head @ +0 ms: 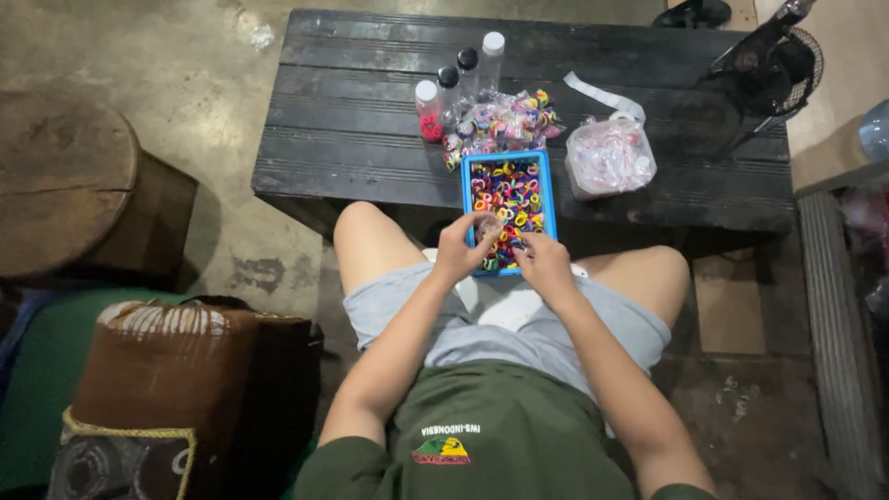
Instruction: The person sorts small multicolored hair ties and decorative items into a blue plastic tray and a plastic bag, picking them up from a wooden table surface by hand.
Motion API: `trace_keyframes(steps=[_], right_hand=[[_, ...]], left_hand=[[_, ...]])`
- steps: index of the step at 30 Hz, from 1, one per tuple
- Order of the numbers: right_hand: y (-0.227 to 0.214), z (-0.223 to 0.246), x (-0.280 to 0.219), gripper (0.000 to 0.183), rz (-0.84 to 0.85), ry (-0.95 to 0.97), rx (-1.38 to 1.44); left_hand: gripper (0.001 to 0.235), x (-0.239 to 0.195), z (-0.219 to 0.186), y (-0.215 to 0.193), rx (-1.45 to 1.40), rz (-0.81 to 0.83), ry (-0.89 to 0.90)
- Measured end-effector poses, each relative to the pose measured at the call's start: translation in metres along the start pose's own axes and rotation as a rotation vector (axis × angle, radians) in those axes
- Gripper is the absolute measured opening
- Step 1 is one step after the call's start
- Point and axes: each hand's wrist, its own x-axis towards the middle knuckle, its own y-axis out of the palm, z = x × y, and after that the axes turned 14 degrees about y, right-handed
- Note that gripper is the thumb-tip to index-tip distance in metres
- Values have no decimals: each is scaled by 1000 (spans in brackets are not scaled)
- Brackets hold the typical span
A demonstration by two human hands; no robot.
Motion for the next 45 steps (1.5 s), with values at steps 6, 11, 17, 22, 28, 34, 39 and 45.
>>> trace_keyframes(steps=[6,11,17,22,28,34,39,45], right_hand=[[27,-10,-2,23,47,-32,-56],[33,-12,-6,16,-26,-70,-25],[20,-2,-6,7,-11,-38,79],[24,-4,-2,9,67,-2,113],[32,2,-5,9,60,62,79],[17,22,-6,9,90,147,189],[4,34,-7,8,-23,260,328],[-2,39,-3,9,-79,288,601]], left_hand=[[24,4,4,2,48,94,-17],[24,-10,8,8,99,125,-21],[26,-15,15,8,133,109,-44],[27,-27,34,15,185,167,-51],[29,-35,45,15,286,261,15],[26,-22,31,6,237,214,-57],[24,-16,20,4,189,170,-99],[21,-17,17,9,166,41,-3]])
